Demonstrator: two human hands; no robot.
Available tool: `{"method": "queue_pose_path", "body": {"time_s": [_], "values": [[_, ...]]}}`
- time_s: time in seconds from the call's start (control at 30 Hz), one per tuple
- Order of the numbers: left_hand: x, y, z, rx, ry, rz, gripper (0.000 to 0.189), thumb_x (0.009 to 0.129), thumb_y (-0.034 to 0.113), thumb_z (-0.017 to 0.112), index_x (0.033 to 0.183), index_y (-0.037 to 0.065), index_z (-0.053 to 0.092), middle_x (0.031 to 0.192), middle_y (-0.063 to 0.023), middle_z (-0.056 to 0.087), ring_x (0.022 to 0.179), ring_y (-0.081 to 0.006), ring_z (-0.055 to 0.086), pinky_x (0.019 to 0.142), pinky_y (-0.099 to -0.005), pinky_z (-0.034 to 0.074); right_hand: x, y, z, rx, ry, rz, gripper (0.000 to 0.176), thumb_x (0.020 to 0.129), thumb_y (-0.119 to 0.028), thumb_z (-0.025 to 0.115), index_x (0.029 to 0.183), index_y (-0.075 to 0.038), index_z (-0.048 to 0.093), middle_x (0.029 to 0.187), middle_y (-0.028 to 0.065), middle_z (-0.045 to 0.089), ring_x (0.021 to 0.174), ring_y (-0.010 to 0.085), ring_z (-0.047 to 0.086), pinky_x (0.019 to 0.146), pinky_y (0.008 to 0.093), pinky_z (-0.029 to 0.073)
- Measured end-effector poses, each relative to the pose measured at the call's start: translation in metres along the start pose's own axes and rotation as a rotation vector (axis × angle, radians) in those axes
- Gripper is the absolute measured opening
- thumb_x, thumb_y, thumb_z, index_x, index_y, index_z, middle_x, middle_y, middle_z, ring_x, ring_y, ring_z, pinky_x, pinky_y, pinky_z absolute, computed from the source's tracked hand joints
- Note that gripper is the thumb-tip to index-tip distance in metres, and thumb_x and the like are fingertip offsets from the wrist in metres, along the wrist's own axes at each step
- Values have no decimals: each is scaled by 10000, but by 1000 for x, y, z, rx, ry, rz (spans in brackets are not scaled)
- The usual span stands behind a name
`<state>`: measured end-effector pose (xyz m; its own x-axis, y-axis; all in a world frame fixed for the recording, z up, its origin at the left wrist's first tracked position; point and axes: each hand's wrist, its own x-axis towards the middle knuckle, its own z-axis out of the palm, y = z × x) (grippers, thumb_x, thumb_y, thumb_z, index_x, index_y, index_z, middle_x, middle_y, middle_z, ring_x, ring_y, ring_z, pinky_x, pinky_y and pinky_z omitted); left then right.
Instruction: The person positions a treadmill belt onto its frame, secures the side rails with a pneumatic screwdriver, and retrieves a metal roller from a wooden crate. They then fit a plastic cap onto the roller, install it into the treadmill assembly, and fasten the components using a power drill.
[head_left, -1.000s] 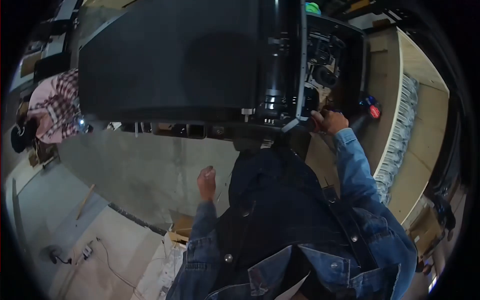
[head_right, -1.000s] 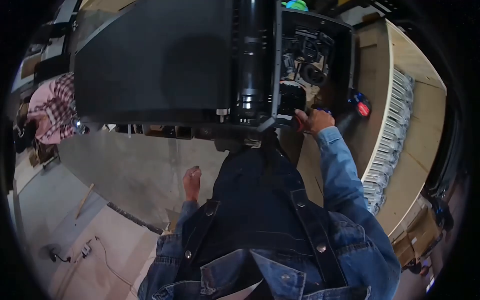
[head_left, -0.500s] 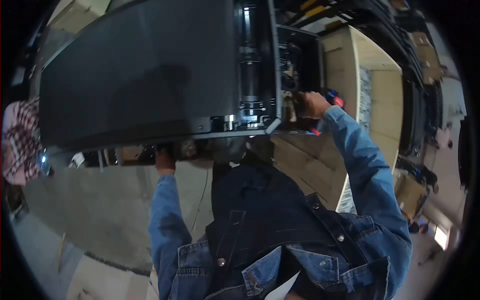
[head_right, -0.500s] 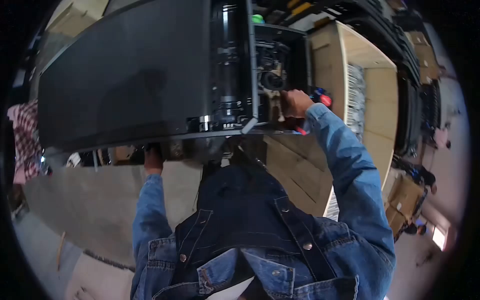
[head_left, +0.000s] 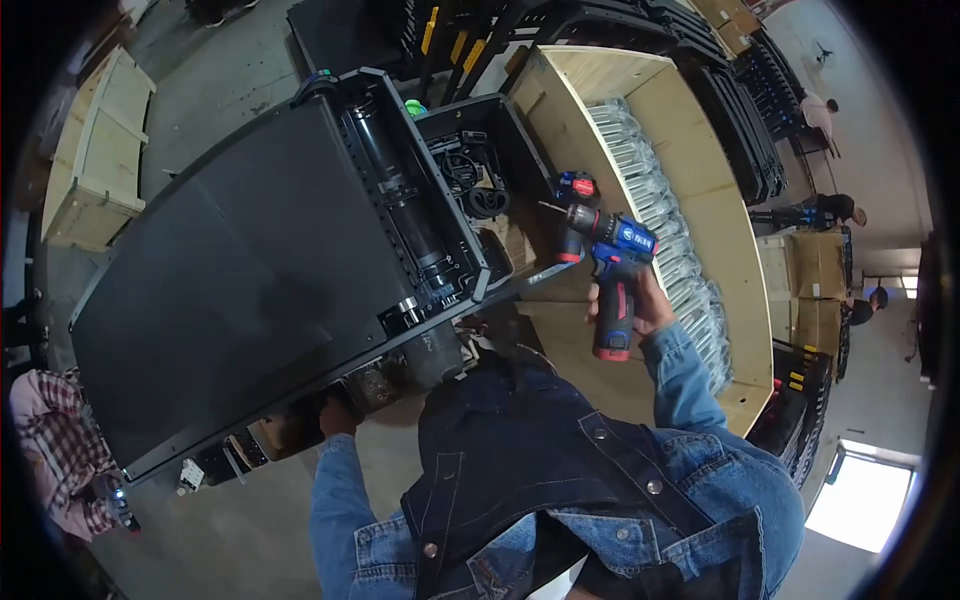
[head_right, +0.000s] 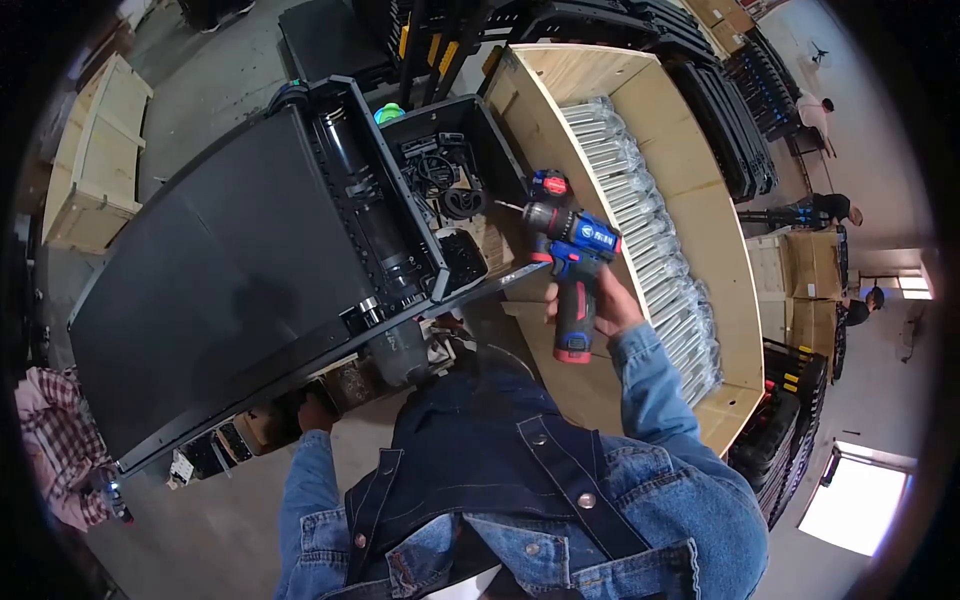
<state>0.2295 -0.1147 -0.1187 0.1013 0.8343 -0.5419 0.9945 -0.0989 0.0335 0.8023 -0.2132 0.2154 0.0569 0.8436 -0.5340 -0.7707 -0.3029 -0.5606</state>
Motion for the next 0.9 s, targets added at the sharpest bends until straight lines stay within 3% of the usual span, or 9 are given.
{"method": "queue_pose_path", "body": {"time_s": [0.1, 0.13, 0.2, 0.27, 0.4, 0.47, 0.53, 0.63, 0.9], "values": [[-18, -4, -23, -81, -11, -10, 316, 870, 263, 672, 1092, 41, 642, 1003, -254, 710, 916, -397, 710, 783, -493, 586, 32, 40, -5, -187, 297, -131, 365, 900, -201, 718, 1186, -27, 571, 998, 140, 712, 807, 226, 704, 765, 410, 609], [-29, 1, -37, -145, -25, -23, 360, 876, 257, 666, 1139, 12, 642, 1022, -276, 704, 922, -402, 708, 796, -489, 583, 31, 45, -2, -218, 297, -154, 392, 899, -181, 702, 1224, -13, 562, 1016, 134, 712, 812, 217, 698, 767, 395, 603], [-65, 0, -54, -458, 285, 285, 345, 908, 185, 649, 1175, -35, 645, 1024, -267, 715, 895, -349, 731, 785, -430, 592, 16, 53, 16, -274, 282, -232, 487, 864, -111, 701, 1310, 1, 538, 1103, 148, 709, 834, 209, 690, 779, 378, 593], [-92, 12, -99, -1083, -249, 65, 281, 941, 104, 628, 1157, -74, 649, 1007, -205, 727, 912, -267, 734, 819, -357, 594, -2, 56, 36, -339, 274, -271, 516, 856, -104, 706, 1328, 6, 529, 1132, 160, 702, 847, 209, 689, 786, 377, 592], [-137, 121, -239, -1530, -292, 370, 237, 1003, 67, 548, 1163, -86, 635, 1020, -200, 718, 888, -255, 723, 806, -346, 600, -14, 59, 59, -424, 194, -232, 577, 827, -60, 729, 1361, -3, 518, 1184, 172, 690, 889, 213, 688, 791, 371, 590], [-133, 175, -276, -1729, -322, 330, 241, 1012, 96, 570, 1181, -66, 625, 1079, -193, 706, 959, -250, 711, 850, -341, 590, -15, 59, 73, -405, 116, -205, 588, 823, -48, 734, 1367, -10, 517, 1185, 167, 690, 887, 216, 690, 780, 368, 591], [-111, 220, -291, -2151, -548, 462, 250, 1012, 159, 615, 1193, -14, 624, 1166, -147, 686, 1046, -239, 685, 912, -348, 572, -15, 52, 84, -471, 2, -161, 604, 818, -21, 742, 1379, -23, 516, 1186, 169, 687, 882, 226, 697, 755, 364, 598], [-85, 272, -299, -2428, -771, 534, 249, 996, 231, 636, 1174, 56, 636, 1185, -72, 677, 1079, -208, 664, 946, -346, 556, -3, 51, 77, -486, -69, -263, 675, 798, 41, 761, 1405, -32, 475, 1110, 151, 713, 896, 231, 713, 704, 352, 626], [-59, 353, -300, -2501, -835, 312, 242, 973, 282, 655, 1148, 114, 646, 1095, -10, 675, 989, -168, 657, 896, -304, 551, 30, 3, 35, -384, -86, -184, 620, 814, 30, 752, 1372, -43, 491, 1088, 170, 721, 818, 189, 713, 719, 333, 614]]}}
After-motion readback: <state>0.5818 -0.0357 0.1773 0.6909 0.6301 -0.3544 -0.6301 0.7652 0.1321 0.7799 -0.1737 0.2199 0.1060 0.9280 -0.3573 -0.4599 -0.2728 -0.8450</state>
